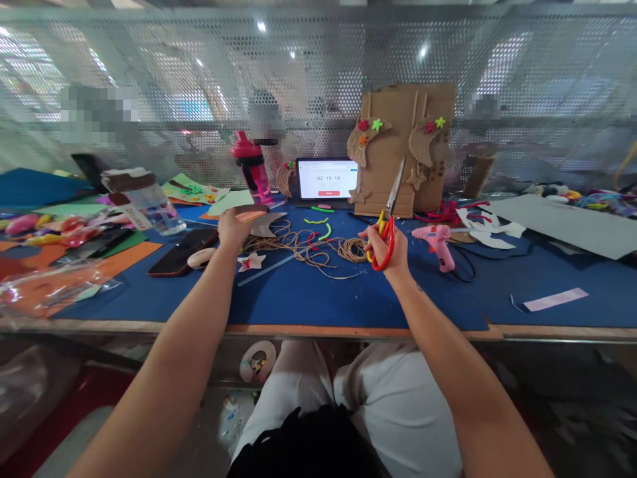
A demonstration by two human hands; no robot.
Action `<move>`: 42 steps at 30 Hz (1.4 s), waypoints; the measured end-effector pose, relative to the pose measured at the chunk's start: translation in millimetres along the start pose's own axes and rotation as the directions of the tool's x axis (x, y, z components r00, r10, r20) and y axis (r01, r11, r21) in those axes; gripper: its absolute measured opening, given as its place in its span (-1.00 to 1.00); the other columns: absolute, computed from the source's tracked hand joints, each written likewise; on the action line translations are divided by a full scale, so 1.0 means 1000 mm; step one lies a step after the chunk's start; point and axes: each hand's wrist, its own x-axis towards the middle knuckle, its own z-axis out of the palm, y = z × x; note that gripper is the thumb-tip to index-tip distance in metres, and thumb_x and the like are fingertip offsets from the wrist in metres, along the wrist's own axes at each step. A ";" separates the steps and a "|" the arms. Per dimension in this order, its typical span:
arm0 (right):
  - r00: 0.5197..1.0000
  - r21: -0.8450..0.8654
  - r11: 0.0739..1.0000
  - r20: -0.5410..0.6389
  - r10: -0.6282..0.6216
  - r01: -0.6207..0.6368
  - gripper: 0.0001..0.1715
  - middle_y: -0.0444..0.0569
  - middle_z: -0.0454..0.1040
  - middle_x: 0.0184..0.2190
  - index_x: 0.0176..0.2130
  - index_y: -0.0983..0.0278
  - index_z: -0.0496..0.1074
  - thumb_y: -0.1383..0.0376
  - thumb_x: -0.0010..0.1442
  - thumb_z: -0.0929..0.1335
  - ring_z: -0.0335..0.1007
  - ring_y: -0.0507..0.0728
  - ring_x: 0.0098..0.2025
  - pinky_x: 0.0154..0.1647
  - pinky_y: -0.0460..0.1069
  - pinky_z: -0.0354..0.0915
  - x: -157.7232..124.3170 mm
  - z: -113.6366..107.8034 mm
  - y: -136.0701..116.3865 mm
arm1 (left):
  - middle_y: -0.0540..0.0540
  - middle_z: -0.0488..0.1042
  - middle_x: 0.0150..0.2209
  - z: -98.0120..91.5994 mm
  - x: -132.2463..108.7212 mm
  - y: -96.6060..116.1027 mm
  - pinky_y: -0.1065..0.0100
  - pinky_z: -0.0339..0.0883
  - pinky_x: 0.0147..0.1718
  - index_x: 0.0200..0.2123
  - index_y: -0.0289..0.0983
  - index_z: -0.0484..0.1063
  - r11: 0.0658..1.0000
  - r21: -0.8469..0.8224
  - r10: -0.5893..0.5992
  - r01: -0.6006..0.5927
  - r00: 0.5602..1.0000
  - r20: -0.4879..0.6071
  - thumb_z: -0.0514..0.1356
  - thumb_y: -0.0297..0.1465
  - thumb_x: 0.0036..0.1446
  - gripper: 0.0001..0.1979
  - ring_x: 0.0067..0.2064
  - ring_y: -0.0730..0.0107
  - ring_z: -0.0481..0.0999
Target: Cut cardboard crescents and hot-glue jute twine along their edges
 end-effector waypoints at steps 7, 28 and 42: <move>1.000 0.008 1.000 0.013 0.000 0.000 -0.73 -0.01 0.56 -0.46 -0.46 0.30 0.41 0.14 0.04 0.30 0.36 0.00 -0.64 -0.62 -0.09 0.30 0.001 0.000 0.002 | -0.15 0.38 -0.04 0.001 -0.011 0.019 0.10 0.35 -0.06 -0.06 -0.31 0.36 0.944 0.312 0.003 -0.110 0.946 0.325 0.15 -0.29 0.20 -0.71 -0.04 0.25 0.41; 0.992 0.009 0.996 0.088 0.091 -0.092 -0.59 -0.07 0.50 -0.61 -0.43 0.27 0.43 -0.04 0.05 0.33 0.38 0.06 -0.64 -0.62 -0.08 0.31 0.005 0.001 0.013 | 0.01 0.41 -0.53 0.000 -0.051 0.078 0.51 0.27 -0.50 -0.36 -0.29 0.51 0.795 -0.495 0.271 -0.350 0.936 -0.226 0.13 -0.33 0.13 -0.81 -0.50 0.51 0.39; 0.948 0.230 0.952 0.291 0.129 -0.200 -0.55 -0.14 0.46 -0.57 -0.48 0.22 0.33 0.00 -0.24 0.49 0.38 0.04 -0.58 -0.55 -0.04 0.35 0.000 0.003 0.001 | -0.17 0.40 0.07 0.015 -0.140 0.108 0.37 0.25 0.13 0.01 -0.32 0.37 -0.276 -0.071 0.934 -0.958 -0.285 0.216 -0.02 -0.51 0.26 -0.70 0.16 0.35 0.31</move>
